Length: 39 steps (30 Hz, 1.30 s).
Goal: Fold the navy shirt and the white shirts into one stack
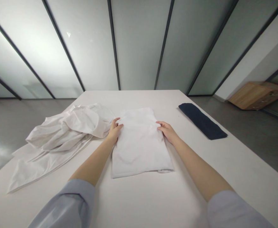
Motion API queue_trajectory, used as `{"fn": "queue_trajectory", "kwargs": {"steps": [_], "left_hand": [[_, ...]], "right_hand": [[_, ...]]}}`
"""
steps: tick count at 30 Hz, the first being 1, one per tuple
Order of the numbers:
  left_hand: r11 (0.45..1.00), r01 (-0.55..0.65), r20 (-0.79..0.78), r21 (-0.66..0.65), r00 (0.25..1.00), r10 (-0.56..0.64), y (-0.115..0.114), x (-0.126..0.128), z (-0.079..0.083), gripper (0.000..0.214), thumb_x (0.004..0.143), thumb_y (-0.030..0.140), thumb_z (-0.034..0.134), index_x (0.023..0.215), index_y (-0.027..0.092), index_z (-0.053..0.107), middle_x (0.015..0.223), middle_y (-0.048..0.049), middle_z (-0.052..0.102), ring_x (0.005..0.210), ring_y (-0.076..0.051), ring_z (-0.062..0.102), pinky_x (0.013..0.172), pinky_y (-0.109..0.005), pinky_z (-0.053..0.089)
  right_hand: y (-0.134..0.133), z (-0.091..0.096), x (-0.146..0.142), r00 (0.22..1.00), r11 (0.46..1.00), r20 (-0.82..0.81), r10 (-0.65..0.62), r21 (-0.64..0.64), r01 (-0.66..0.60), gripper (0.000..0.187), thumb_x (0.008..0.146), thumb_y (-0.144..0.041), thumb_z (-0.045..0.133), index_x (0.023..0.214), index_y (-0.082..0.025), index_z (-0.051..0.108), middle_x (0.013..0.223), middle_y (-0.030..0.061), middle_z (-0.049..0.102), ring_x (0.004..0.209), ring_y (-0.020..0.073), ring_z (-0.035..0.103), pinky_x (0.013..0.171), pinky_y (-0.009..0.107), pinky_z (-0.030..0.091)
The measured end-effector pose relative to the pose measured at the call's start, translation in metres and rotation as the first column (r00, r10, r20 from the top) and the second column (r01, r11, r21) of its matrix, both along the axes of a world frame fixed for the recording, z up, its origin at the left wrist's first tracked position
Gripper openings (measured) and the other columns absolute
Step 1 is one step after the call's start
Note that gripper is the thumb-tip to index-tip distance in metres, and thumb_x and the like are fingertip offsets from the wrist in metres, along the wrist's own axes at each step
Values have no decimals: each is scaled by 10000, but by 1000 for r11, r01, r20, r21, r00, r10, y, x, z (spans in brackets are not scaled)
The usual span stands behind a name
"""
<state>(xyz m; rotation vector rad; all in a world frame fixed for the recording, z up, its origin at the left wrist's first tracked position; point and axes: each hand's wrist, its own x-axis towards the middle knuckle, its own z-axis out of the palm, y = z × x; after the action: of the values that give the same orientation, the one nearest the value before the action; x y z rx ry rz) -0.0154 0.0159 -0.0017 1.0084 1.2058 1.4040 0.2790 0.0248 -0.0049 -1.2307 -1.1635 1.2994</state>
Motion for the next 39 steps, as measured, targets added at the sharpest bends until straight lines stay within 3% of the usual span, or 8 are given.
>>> {"fn": "queue_trajectory", "kwargs": {"steps": [7,13,19,23,28,34,36,39], "left_hand": [[973,-49,152,-225,985,85,4,1,4,657,708,259,680,1315,244,428,1066,-73,653,890,-208,656,779,-328,544],[948,53,28,-315,999,-47,6,-3,4,805,740,291,653,1470,255,316,1471,-108,434,1163,-230,587,872,-325,539],[998,-33,-325,-54,945,14,2,6,-1,662,805,211,536,1452,223,397,1511,-70,393,1383,-224,373,1088,-354,376],[988,154,-337,-3,930,-147,-2,5,-5,470,851,330,523,1297,191,579,1356,-98,563,1277,-258,499,1049,-394,412],[969,243,-394,-36,888,-238,-5,-2,-5,709,673,233,710,1352,164,519,1225,-111,627,1123,-249,601,915,-342,501],[973,177,-634,-150,738,-232,-6,2,6,586,746,200,629,1324,129,559,641,-4,606,571,-179,607,612,-292,505],[979,178,-739,-99,646,-192,-5,2,12,426,767,206,606,1184,141,660,687,-33,635,654,-203,633,695,-321,519],[979,197,-875,60,483,-44,-5,0,21,225,763,223,616,947,174,735,982,-105,667,1049,-292,601,971,-423,451]], "right_hand": [[-1,0,-3,1000,999,10,8,34,-8,399,556,-216,626,955,-221,602,788,-31,671,732,147,616,665,232,472],[-1,-1,-2,998,999,57,-4,47,2,338,598,-225,600,936,-224,590,761,-30,661,693,141,610,619,221,468],[-1,-1,-1,982,998,188,-8,63,-4,392,653,-211,549,1026,-209,670,891,8,710,795,159,642,728,255,501],[-2,0,1,977,999,215,4,46,-14,370,661,-208,551,996,-199,708,944,16,722,836,173,646,792,288,505],[-3,-1,3,968,995,239,76,45,-89,573,621,-145,556,1185,-191,644,1064,39,706,884,184,651,795,287,516],[6,-12,5,897,982,441,14,165,-96,545,620,-92,570,1149,-191,657,1172,74,661,1004,197,622,931,335,472],[9,-14,4,848,970,528,-47,226,-87,459,647,-101,574,1083,-195,682,1110,78,670,984,206,619,940,359,465],[8,-8,5,758,912,621,-200,401,-88,274,685,-136,590,917,-205,717,1028,90,650,981,234,598,950,399,448]]}}
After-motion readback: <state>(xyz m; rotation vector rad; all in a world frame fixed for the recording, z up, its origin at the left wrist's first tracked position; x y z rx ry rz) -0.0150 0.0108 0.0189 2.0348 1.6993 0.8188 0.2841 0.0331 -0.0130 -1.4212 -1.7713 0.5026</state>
